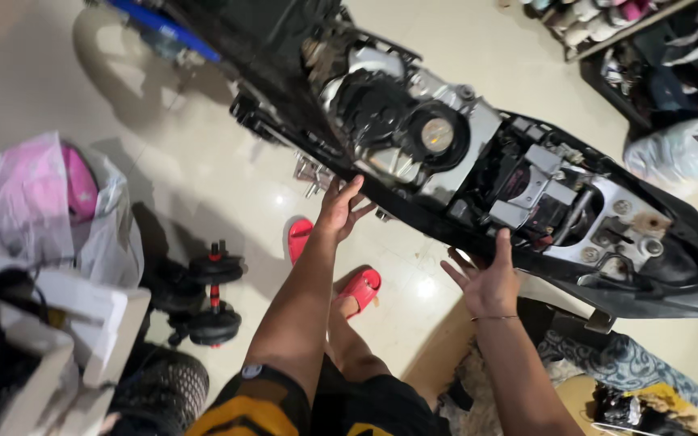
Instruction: The person removes a long black rubber strip from the motorcycle frame, places it on a nearby table, and then reattaches it to the frame, pressing it into place along the edge.
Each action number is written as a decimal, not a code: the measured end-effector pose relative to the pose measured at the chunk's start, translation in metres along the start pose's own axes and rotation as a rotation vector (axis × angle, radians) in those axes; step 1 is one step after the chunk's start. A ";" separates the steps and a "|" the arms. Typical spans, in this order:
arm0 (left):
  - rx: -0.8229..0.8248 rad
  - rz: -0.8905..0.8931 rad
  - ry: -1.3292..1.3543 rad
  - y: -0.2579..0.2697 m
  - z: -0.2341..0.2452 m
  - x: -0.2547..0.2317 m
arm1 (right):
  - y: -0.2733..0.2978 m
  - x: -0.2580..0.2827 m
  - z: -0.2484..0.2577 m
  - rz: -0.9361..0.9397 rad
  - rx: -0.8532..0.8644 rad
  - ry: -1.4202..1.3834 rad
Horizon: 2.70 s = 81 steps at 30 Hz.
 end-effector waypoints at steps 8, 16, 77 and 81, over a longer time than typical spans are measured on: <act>-0.014 0.016 0.059 0.003 -0.001 0.003 | -0.017 -0.007 0.013 0.002 -0.106 -0.045; 0.041 0.012 0.153 0.003 0.014 0.005 | -0.013 -0.012 0.008 0.038 -0.118 -0.151; -0.387 -0.304 0.191 0.092 0.088 0.026 | 0.025 0.114 0.260 0.226 -0.208 0.575; -0.409 -0.410 0.196 0.118 0.089 0.022 | 0.048 0.150 0.273 0.465 -0.225 0.815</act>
Point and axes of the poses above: each hand's wrist, its own y-axis away from the middle knuckle, its own z-axis out of the back of the hand, x = y × z, the point moved 10 cm from there along -y, towards the middle knuckle, and after that the axes turned 15 degrees about y, right-handed, at the moved point
